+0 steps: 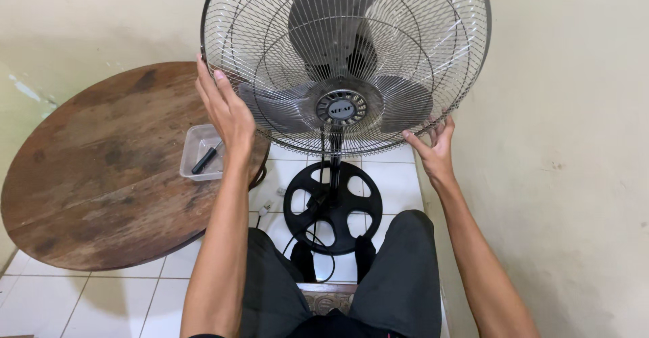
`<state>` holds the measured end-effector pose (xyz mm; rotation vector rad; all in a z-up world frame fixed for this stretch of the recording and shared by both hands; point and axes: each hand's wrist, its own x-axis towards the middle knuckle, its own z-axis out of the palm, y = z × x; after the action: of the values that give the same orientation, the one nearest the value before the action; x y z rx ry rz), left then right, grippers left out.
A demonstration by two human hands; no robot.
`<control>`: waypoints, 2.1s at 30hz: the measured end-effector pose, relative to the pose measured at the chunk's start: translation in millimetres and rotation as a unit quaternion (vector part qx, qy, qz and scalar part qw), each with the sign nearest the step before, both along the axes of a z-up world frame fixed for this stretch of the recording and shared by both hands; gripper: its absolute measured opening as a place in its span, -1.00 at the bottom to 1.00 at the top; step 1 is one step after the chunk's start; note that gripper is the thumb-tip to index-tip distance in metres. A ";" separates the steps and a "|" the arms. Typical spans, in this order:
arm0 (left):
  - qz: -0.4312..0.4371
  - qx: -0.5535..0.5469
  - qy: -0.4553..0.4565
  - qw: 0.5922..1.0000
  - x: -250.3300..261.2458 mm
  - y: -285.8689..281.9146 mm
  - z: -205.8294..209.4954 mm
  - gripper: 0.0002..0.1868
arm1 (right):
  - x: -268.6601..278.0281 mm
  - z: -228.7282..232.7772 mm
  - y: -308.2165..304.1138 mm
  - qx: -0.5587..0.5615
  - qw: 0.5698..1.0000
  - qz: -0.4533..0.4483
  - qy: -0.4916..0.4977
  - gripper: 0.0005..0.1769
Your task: The person assembles an electric fan by attaching the rear grille, mounting the fan blades, and securing the front grille. The person uses a screwdriver to tighten screws on the rear grille and aligns the blades onto the motor shaft before snapping the front grille into place.
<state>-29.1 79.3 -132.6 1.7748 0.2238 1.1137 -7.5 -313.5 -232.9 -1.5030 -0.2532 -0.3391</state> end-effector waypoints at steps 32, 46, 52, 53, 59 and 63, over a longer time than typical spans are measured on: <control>0.050 0.307 -0.112 0.944 -55.2 -67.8 35.6 -0.39 | -85.5 141.2 105.0 -0.423 0.807 -0.267 -0.313 -0.15; -0.016 0.319 -0.159 0.934 -64.2 -79.2 44.7 -0.78 | -105.5 178.1 107.0 -0.342 0.829 -0.200 -0.394 -0.77; -0.026 0.314 -0.157 0.936 -65.4 -77.8 39.8 -0.72 | -101.3 175.3 107.1 -0.356 0.848 -0.187 -0.344 -0.68; -0.025 0.317 -0.156 0.935 -65.4 -77.3 38.2 -0.72 | -100.4 173.6 106.4 -0.364 0.844 -0.190 -0.346 -0.66; -0.015 0.337 -0.116 0.934 -68.6 -79.2 45.2 -0.55 | -97.5 171.6 101.5 -0.383 0.832 -0.196 -0.351 -0.43; -0.022 0.344 -0.087 0.935 -68.8 -81.4 50.2 -0.42 | -99.3 182.3 98.7 -0.402 0.817 -0.203 -0.360 -0.32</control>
<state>-98.0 -2.1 -82.5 2.2476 -0.3620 1.4151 -106.8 -214.8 -50.7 -2.2138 -0.7484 -1.2799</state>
